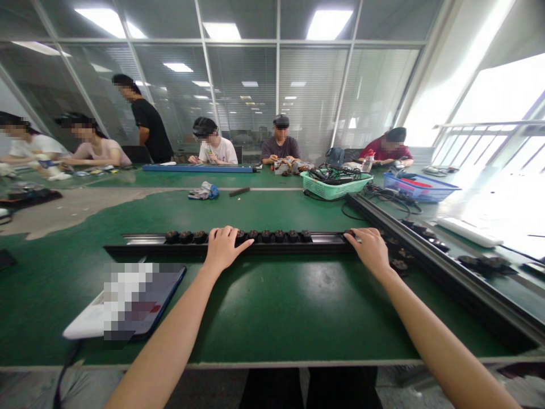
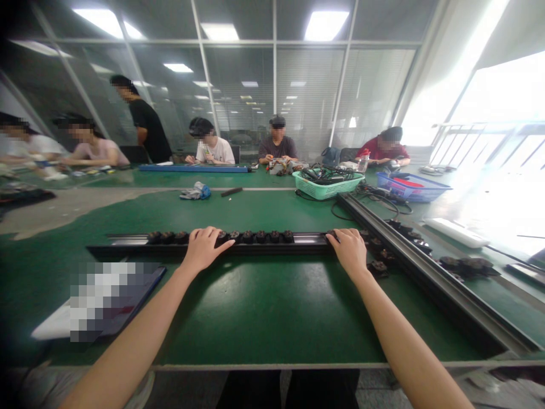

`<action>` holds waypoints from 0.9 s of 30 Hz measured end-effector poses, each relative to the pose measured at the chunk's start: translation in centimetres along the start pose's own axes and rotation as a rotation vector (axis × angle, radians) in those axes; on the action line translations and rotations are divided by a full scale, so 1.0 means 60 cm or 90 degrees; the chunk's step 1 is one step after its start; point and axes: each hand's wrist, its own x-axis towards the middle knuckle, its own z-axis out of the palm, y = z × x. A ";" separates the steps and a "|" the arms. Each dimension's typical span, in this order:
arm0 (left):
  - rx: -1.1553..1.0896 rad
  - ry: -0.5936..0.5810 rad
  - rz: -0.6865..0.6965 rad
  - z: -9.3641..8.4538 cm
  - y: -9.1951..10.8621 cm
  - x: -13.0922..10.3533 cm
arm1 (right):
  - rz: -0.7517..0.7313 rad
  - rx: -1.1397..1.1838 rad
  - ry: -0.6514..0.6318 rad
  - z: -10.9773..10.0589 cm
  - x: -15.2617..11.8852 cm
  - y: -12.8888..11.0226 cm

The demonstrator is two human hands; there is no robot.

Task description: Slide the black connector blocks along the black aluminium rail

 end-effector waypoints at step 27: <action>0.007 0.003 0.002 0.001 -0.002 0.000 | 0.013 0.000 -0.002 0.002 0.001 0.013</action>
